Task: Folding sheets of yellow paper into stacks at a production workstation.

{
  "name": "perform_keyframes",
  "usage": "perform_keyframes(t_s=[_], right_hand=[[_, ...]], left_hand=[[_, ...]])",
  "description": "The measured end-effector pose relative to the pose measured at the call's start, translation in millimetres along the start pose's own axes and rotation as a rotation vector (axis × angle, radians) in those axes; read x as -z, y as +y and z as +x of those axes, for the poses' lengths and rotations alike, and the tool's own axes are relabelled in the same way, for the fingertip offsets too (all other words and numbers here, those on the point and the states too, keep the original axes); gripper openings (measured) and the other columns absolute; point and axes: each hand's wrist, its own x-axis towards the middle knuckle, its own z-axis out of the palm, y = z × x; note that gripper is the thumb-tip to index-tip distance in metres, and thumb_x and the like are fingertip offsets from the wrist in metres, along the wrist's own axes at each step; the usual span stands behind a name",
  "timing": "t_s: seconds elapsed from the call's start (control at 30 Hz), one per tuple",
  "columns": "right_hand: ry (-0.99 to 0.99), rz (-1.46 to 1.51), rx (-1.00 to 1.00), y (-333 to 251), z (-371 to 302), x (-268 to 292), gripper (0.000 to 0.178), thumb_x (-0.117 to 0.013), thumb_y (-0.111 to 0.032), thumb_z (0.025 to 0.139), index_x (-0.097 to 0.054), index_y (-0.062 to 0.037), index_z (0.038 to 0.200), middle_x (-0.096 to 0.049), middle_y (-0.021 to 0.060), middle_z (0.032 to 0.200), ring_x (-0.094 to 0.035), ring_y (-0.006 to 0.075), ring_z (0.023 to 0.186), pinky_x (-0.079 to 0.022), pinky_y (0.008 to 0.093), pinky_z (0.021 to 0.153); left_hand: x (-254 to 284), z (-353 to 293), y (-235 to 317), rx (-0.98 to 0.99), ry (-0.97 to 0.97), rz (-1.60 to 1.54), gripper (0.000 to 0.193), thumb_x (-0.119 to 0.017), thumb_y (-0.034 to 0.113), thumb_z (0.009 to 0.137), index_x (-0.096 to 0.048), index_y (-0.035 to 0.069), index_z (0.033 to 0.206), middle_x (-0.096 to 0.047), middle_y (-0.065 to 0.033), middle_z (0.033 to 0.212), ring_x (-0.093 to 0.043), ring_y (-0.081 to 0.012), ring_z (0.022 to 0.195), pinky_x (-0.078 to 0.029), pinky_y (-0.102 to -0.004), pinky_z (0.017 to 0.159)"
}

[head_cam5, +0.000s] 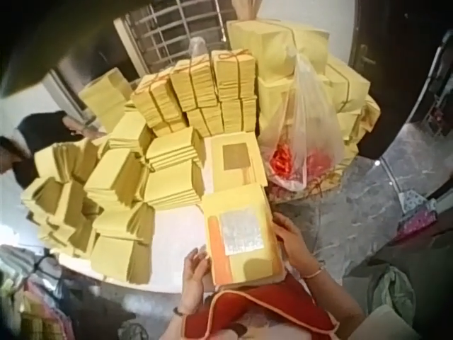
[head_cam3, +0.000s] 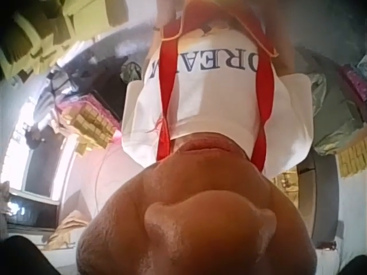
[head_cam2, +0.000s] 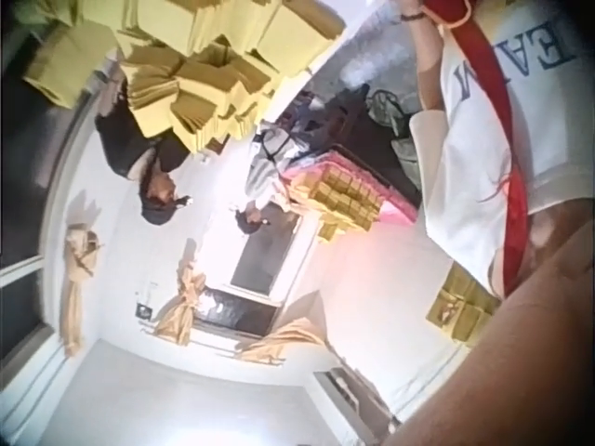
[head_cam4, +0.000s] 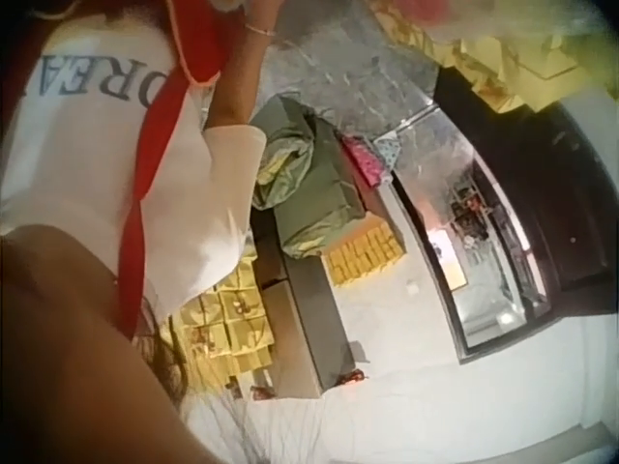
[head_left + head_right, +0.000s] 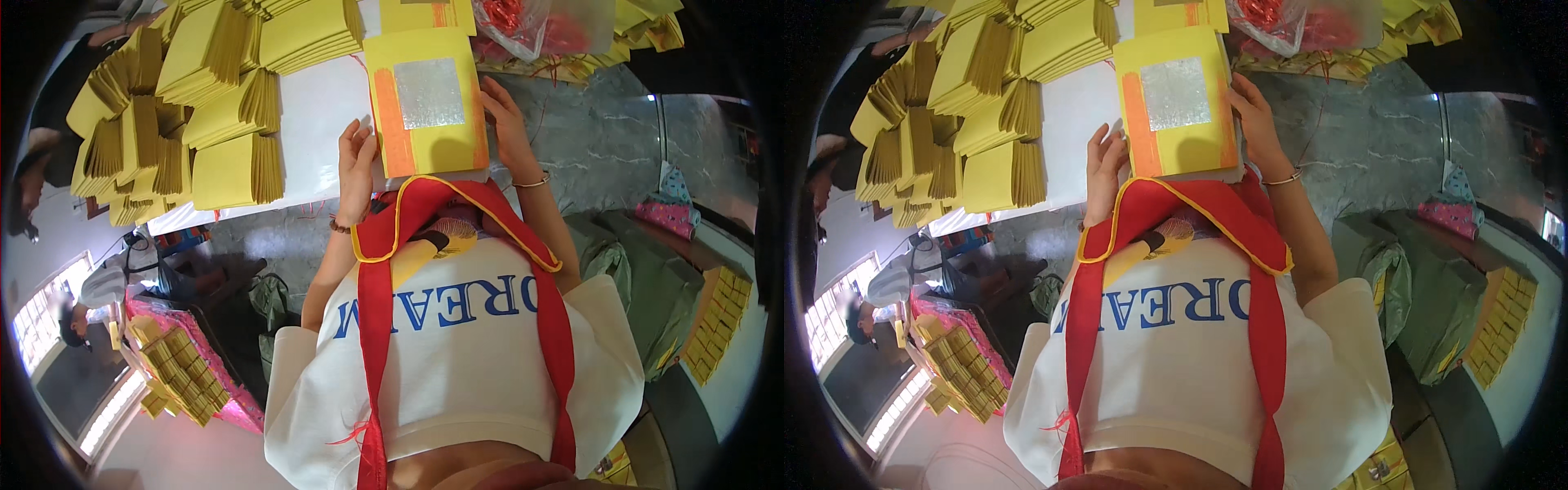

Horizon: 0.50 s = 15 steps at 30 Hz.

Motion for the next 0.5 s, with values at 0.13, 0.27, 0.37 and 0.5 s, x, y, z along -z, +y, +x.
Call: perform_keyframes(t_s=[0.13, 0.27, 0.37, 0.5], right_hand=[[-0.006, 0.11, -0.037, 6.4, -4.0, 0.8, 0.042, -0.049, -0.018, 0.091, -0.04, -0.0018, 0.129, -0.049, 0.0076, 0.123, -0.048, 0.0153, 0.11, -0.037, 0.0292, 0.093], [0.018, 0.203, -0.003, 14.2, -11.6, -11.3, 0.042, -0.049, -0.014, 0.09, -0.04, 0.001, 0.128, -0.05, 0.0083, 0.121, -0.05, 0.0153, 0.104, -0.041, 0.0261, 0.088], [0.016, 0.144, 0.045, 22.1, -13.6, -13.0, 0.04, -0.048, -0.014, 0.091, -0.041, 0.0019, 0.127, -0.051, 0.0081, 0.119, -0.052, 0.0144, 0.101, -0.042, 0.0252, 0.086], [0.035, 0.071, 0.091, 23.8, -15.0, -15.8, 0.038, -0.047, -0.015, 0.092, -0.042, 0.0028, 0.126, -0.051, 0.0086, 0.119, -0.051, 0.0144, 0.103, -0.041, 0.0251, 0.088]], left_hand=[[-0.6, 19.0, -10.6, -0.012, -0.092, -0.072, 0.055, -0.046, 0.023, 0.092, -0.022, -0.001, 0.136, -0.034, -0.0174, 0.132, -0.036, -0.0202, 0.12, -0.032, -0.0294, 0.099], [-13.8, 21.2, -9.7, -0.013, -0.098, -0.111, 0.054, -0.045, 0.02, 0.092, -0.022, -0.002, 0.136, -0.036, -0.0166, 0.132, -0.039, -0.0197, 0.117, -0.034, -0.0281, 0.097], [-15.0, 20.5, -15.5, -0.094, -0.169, -0.059, 0.05, -0.044, 0.007, 0.089, -0.025, -0.003, 0.134, -0.044, -0.0133, 0.124, -0.046, -0.0163, 0.103, -0.038, -0.0254, 0.087], [-12.8, 24.3, -19.3, -0.137, -0.162, -0.039, 0.049, -0.045, 0.005, 0.087, -0.029, -0.003, 0.132, -0.046, -0.0114, 0.12, -0.047, -0.0139, 0.097, -0.04, -0.0229, 0.08]])
